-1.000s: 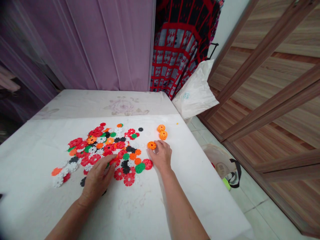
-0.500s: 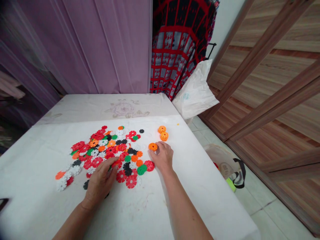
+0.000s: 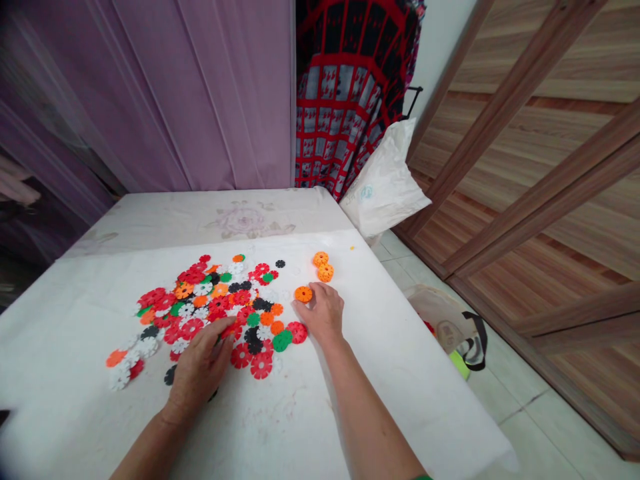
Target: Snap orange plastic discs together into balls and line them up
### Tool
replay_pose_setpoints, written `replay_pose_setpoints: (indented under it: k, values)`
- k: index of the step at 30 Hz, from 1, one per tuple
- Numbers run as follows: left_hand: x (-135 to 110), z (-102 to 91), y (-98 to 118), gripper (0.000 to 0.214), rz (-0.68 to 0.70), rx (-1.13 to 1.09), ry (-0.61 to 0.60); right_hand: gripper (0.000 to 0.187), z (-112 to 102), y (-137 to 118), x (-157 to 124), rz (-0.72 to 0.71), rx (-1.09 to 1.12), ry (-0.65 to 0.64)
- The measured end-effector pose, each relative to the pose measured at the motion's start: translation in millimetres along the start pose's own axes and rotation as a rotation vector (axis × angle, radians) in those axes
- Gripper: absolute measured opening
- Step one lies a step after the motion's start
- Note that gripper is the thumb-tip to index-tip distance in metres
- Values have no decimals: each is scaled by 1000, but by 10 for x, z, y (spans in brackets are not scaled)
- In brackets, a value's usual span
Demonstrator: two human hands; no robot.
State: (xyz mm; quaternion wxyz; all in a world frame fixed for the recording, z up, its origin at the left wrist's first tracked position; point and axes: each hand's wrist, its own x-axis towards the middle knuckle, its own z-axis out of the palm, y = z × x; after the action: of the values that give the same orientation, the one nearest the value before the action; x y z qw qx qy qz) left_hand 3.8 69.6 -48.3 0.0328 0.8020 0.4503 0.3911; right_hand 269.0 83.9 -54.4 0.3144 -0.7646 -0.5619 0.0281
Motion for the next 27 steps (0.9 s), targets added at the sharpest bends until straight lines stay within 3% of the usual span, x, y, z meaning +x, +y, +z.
replay_pose_setpoints:
  k: [8, 19, 23, 27]
  values:
    - [20, -16, 4, 28, 41, 28, 10, 33, -14, -36, 5, 8, 15, -2]
    - [-4, 7, -7, 30, -33, -8, -32, 37, -17, -50, 0, 23, 0, -25]
    - [11, -22, 4, 30, -33, -7, -41, 34, -7, -16, 12, 2, 96, 59]
    - [17, -57, -25, 29, -70, -22, -24, 24, -152, -46, -48, -115, 211, 246]
